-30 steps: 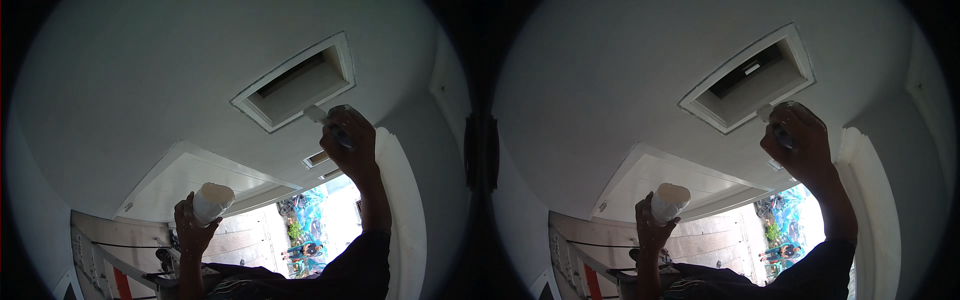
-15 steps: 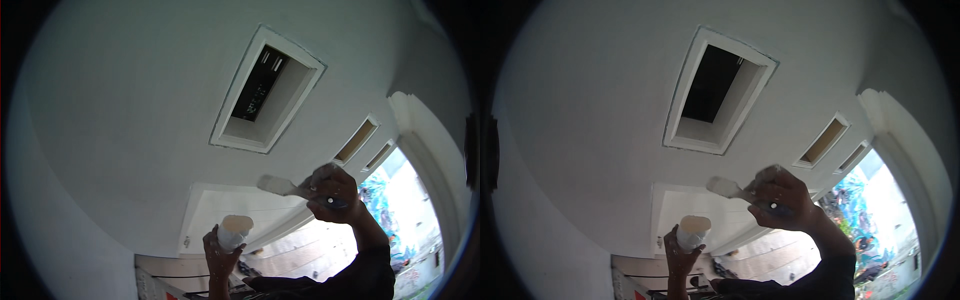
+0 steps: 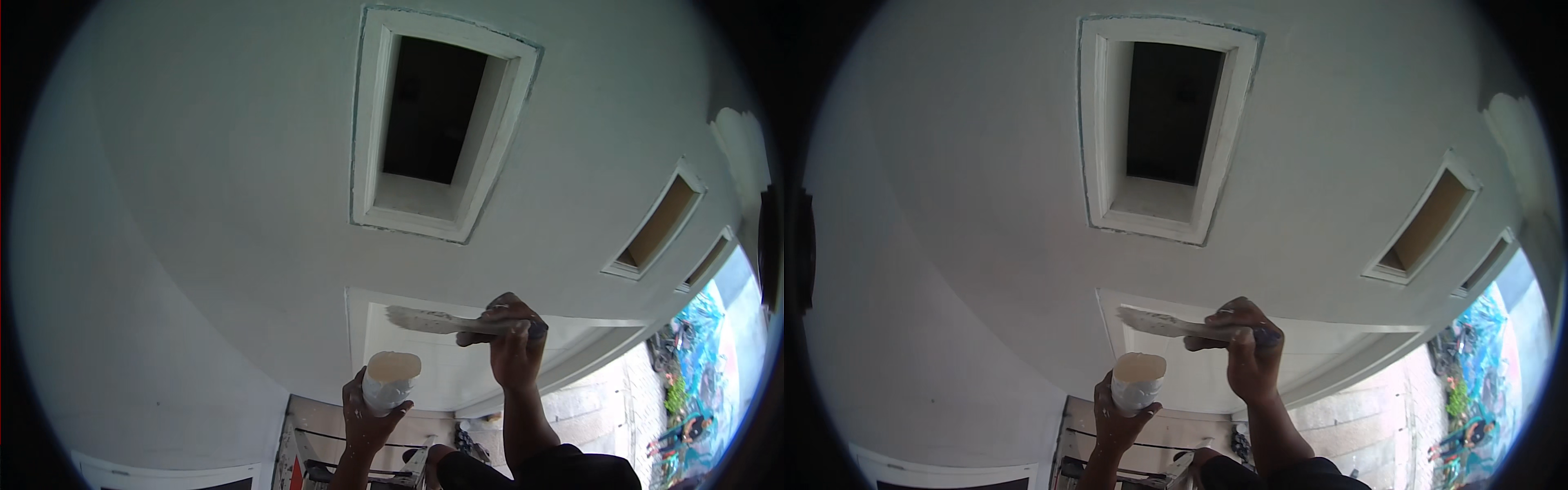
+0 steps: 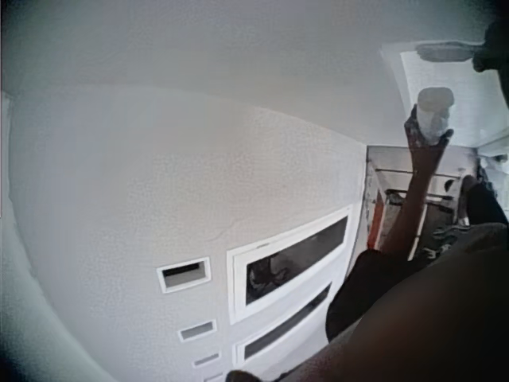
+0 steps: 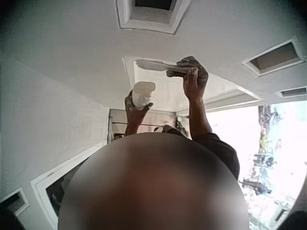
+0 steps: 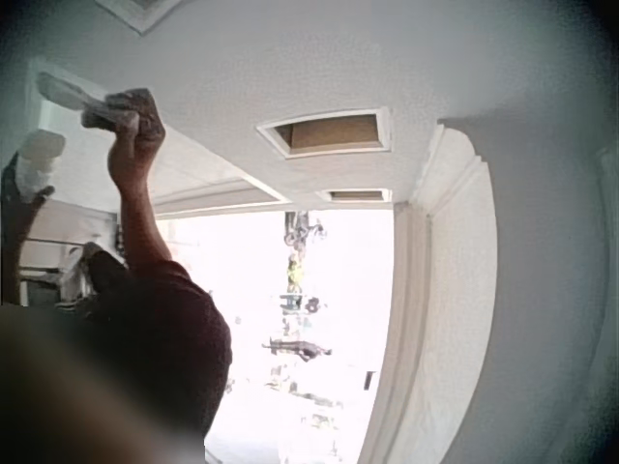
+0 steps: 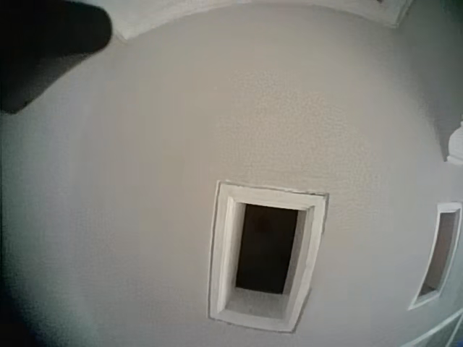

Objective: The person applies white plaster into small rectangular wall indentations using a putty knife to smooth the surface.

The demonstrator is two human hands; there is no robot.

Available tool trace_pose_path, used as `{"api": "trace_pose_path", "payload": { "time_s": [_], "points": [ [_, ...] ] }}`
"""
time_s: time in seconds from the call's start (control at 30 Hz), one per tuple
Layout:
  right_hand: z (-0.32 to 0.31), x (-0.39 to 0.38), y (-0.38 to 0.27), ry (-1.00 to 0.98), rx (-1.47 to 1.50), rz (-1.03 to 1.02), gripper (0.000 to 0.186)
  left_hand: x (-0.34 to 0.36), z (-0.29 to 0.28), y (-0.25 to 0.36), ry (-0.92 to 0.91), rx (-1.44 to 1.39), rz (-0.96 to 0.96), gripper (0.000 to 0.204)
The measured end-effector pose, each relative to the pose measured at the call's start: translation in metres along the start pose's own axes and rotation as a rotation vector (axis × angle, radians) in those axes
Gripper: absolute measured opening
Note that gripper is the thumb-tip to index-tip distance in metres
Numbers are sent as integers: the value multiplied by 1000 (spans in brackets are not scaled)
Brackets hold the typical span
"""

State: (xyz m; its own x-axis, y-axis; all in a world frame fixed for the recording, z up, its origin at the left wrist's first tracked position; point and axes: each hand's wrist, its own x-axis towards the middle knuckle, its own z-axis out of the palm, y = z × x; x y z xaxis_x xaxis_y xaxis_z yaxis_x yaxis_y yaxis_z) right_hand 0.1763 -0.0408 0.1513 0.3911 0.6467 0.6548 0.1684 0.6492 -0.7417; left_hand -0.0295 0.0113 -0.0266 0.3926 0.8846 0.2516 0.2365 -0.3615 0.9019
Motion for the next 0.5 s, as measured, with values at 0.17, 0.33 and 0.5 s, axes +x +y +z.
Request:
{"api": "trace_pose_path", "payload": {
  "time_s": [0.17, 0.33, 0.5],
  "points": [
    [4, 5, 29, -171, 172, 23, 47, -4, 0, 9, 37, 80, -75, 104],
    [4, -8, 33, -200, 421, 171, 39, -8, 3, 17, 46, 201, -2, 102],
    [-8, -47, 45, -237, 397, 182, 31, -12, 8, 10, 194, 170, 55, 103]
  ]
}}
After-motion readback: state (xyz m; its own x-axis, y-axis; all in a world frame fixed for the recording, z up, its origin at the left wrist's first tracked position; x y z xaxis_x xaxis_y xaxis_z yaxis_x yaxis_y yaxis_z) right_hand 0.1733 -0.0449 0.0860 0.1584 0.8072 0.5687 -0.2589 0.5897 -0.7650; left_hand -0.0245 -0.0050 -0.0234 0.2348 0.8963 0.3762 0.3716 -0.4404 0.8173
